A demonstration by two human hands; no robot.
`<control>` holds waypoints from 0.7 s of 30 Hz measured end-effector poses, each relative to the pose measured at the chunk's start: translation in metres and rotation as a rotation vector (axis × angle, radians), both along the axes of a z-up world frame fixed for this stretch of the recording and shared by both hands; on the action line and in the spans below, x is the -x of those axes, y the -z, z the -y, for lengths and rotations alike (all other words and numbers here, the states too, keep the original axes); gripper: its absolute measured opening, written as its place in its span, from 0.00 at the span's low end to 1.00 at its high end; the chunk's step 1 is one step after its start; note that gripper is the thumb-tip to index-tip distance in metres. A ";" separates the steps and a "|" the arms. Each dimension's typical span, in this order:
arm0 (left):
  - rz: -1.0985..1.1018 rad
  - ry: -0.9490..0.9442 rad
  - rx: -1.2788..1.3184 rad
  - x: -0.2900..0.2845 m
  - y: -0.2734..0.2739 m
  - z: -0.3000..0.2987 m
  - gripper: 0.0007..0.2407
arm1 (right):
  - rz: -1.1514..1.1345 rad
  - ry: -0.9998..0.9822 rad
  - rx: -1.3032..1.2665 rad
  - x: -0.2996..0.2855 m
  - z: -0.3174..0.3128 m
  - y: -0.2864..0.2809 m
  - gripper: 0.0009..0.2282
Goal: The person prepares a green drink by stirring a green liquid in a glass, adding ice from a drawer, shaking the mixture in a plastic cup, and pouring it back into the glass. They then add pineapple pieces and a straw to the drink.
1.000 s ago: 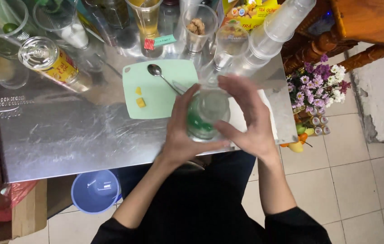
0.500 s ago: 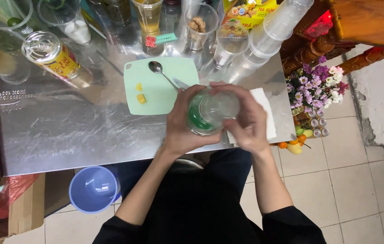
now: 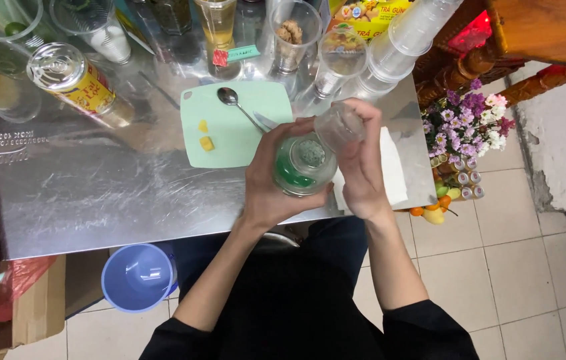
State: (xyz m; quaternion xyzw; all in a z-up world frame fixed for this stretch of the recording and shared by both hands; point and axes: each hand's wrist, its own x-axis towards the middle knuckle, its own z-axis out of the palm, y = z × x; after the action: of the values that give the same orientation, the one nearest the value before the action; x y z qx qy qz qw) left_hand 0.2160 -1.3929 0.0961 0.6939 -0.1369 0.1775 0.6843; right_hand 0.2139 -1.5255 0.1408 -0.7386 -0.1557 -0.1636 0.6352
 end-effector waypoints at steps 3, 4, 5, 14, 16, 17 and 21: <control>-0.009 -0.007 -0.002 0.001 -0.002 -0.001 0.35 | -0.028 0.038 0.029 0.002 -0.006 0.005 0.35; -0.020 -0.004 0.003 0.001 -0.001 -0.002 0.35 | -0.043 0.060 0.047 0.002 -0.008 0.006 0.36; -0.021 -0.005 0.002 0.001 -0.002 -0.002 0.35 | -0.045 0.059 0.046 0.003 -0.012 0.007 0.36; 0.003 -0.073 -0.047 0.002 0.017 0.000 0.36 | -0.009 0.102 -0.010 0.003 -0.032 0.012 0.35; 0.023 -0.089 -0.072 0.004 0.016 0.000 0.38 | 0.000 0.117 -0.027 0.004 -0.033 0.014 0.35; 0.021 -0.091 -0.073 0.004 0.018 0.000 0.38 | -0.002 0.115 -0.028 0.004 -0.030 0.020 0.35; 0.040 -0.110 -0.141 0.003 0.025 -0.001 0.39 | 0.057 0.080 -0.056 0.000 -0.025 0.035 0.32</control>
State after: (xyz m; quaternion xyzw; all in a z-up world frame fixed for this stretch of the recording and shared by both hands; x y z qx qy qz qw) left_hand 0.2133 -1.3916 0.0707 0.7432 -0.1246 0.2185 0.6200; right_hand 0.2140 -1.5000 0.1058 -0.7211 -0.1394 -0.2139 0.6441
